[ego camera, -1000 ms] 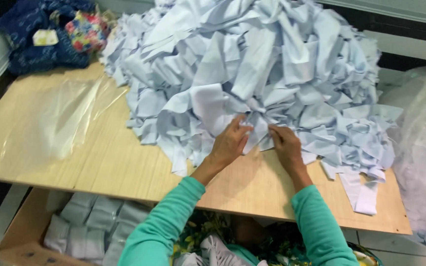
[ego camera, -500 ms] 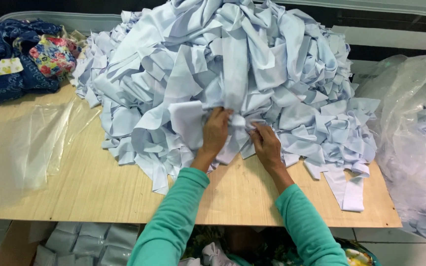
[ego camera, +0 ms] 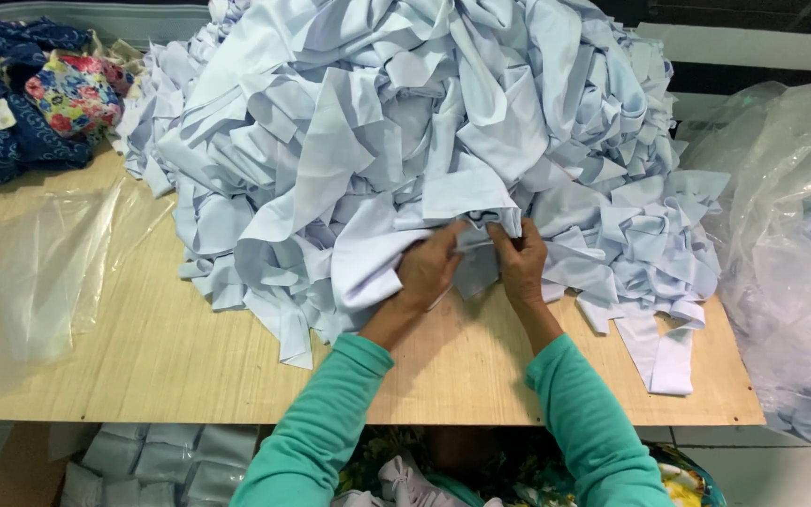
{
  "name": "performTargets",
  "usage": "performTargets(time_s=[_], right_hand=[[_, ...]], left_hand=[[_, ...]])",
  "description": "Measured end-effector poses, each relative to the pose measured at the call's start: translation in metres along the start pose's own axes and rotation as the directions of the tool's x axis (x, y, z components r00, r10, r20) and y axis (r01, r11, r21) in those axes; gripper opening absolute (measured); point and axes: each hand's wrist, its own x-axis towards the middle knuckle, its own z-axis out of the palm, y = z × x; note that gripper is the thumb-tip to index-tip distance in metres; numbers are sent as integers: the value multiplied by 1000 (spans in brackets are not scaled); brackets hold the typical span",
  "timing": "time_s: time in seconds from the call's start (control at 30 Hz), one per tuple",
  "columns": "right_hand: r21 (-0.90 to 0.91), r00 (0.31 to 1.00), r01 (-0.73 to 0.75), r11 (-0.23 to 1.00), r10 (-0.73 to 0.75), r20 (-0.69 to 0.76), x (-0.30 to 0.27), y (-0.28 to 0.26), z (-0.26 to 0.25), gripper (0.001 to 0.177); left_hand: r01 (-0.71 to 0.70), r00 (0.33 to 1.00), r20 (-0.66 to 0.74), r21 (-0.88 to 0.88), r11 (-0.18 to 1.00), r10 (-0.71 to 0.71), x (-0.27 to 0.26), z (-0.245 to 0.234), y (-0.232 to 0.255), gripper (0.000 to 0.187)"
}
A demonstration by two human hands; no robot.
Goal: The person folds strips of white fabric by hand, rolls them into bundles, places them in plastic sleeves, and then stacks the sleeved bundles into a cardboard box.
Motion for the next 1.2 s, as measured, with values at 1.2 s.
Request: performTargets(time_s=[1.2], right_hand=[[-335, 608, 424, 841, -539, -583, 58, -44, -134, 8]], left_hand=[[388, 704, -499, -326, 862, -506, 49, -116, -18, 28]])
